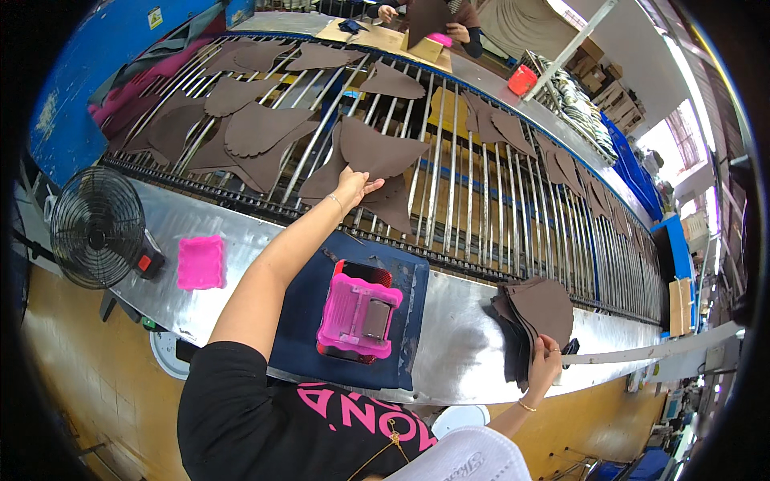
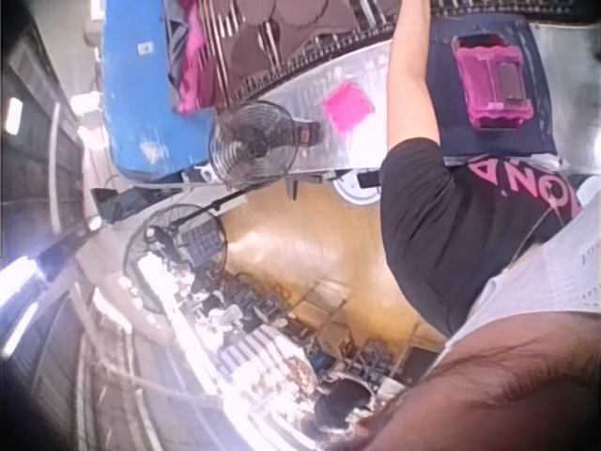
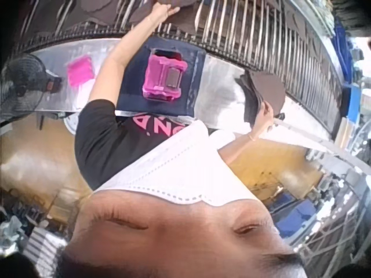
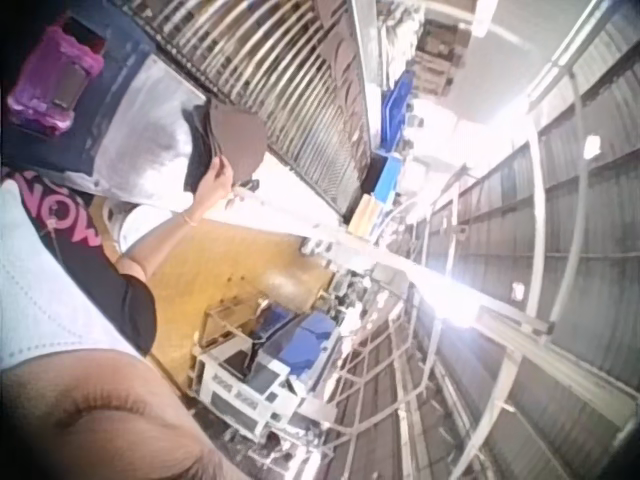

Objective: The person picks brown fabric pieces from a conveyor belt and places them into a pink plastic container on the table. They repeatedly handle the pieces, stacking them in the container.

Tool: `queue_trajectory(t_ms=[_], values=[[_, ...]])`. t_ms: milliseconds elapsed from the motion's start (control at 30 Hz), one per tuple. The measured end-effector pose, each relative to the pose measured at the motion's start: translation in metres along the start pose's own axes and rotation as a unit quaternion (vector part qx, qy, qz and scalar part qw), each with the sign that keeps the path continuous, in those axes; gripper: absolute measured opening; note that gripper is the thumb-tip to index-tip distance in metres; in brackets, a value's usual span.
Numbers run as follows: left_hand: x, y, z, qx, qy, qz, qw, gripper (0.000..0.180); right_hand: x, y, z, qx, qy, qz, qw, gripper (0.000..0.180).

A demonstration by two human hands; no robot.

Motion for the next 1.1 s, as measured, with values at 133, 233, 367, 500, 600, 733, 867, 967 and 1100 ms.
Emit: queue_trajectory(t_ms=[133, 233, 367, 500, 600, 733, 867, 967, 1100], values=[[-0.008, 0.009, 0.003, -0.052, -0.012, 0.044, 0.998, 0.031, 0.007, -0.042, 0.002, -0.039, -0.009, 0.003, 0.999, 0.023], [-0.01, 0.007, 0.019, -0.084, 0.034, 0.132, 0.987, 0.048, 0.023, -0.105, -0.006, -0.1, -0.053, -0.041, 0.993, 0.036], [-0.074, -0.033, 0.008, 0.023, 0.065, 0.137, 0.988, 0.067, 0.033, -0.162, -0.017, -0.216, -0.064, -0.146, 0.963, 0.057], [-0.119, -0.081, 0.021, 0.049, 0.093, 0.126, 0.986, 0.051, 0.029, -0.141, -0.018, -0.212, -0.046, -0.286, 0.934, 0.063], [-0.138, -0.108, 0.039, -0.002, 0.148, 0.119, 0.982, 0.032, 0.032, -0.138, -0.013, -0.184, -0.043, -0.334, 0.923, 0.065], [-0.16, -0.12, 0.046, -0.038, 0.146, 0.107, 0.983, 0.021, 0.04, -0.163, -0.009, -0.143, -0.007, -0.368, 0.919, 0.067], [-0.184, -0.124, 0.046, -0.047, 0.139, 0.079, 0.986, 0.028, 0.049, -0.143, -0.005, -0.22, -0.025, -0.318, 0.922, 0.07], [-0.191, -0.121, 0.038, -0.038, 0.185, 0.082, 0.979, 0.03, 0.053, -0.14, -0.001, -0.281, -0.046, -0.159, 0.945, 0.047], [-0.209, -0.122, 0.018, 0.053, 0.209, 0.041, 0.976, 0.035, 0.042, -0.076, 0.019, -0.076, -0.051, -0.169, 0.981, 0.03]])
Point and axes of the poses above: each hand's wrist, its own x-axis towards the middle knuckle, its own z-axis out of the back of the hand, y = z × x, the point moved 5 cm from there along x, towards the middle knuckle, and after that the axes turned 1 degree about x, right-handed, at the moved point
